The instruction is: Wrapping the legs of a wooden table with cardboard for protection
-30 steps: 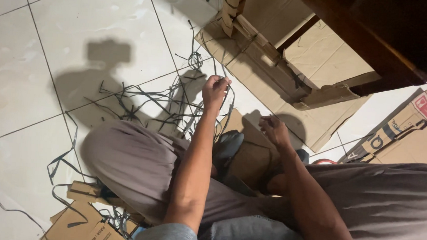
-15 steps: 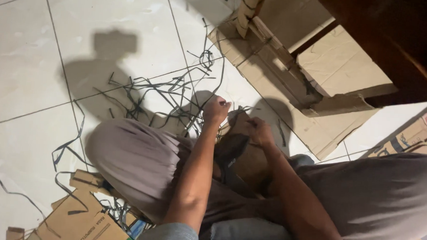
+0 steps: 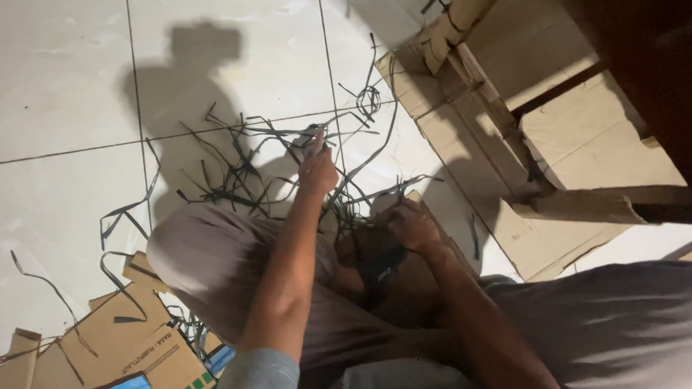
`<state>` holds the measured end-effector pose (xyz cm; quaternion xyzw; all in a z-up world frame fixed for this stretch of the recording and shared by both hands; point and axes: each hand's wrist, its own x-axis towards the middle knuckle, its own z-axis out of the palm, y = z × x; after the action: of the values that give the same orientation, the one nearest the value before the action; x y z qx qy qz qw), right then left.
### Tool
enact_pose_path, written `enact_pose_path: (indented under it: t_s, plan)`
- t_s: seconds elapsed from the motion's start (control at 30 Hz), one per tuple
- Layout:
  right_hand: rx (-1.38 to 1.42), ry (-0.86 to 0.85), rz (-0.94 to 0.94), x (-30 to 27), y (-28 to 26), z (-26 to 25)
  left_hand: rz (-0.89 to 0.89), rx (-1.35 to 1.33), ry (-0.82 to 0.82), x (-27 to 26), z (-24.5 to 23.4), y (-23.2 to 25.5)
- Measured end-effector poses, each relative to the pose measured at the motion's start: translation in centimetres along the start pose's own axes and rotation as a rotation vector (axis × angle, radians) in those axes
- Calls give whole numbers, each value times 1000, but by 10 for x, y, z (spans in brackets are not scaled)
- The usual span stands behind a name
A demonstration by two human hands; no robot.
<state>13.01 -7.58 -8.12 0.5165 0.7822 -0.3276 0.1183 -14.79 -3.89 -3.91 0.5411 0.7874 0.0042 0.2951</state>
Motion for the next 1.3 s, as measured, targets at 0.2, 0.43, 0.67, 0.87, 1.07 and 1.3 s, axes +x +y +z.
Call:
enact_pose_path:
  t_s: [0.2,0.43,0.67,0.87,1.07,1.3]
  plan:
    - [-133,11,-43,13,20,13,45,-24,-104,5,-10,-15]
    - [-58,88,-35,25,33,35,110,-55,104,31,45,-23]
    - [-6,116,-107,16,27,16,56,-486,579,40,59,3]
    - [-10,-12,-47,17,27,16,133,-309,338,8,6,8]
    - [89,-23,-18,15,43,27,53,-103,-61,32,27,-5]
    - [62,101,-127,-4,28,5,76,-213,166,38,45,-6]
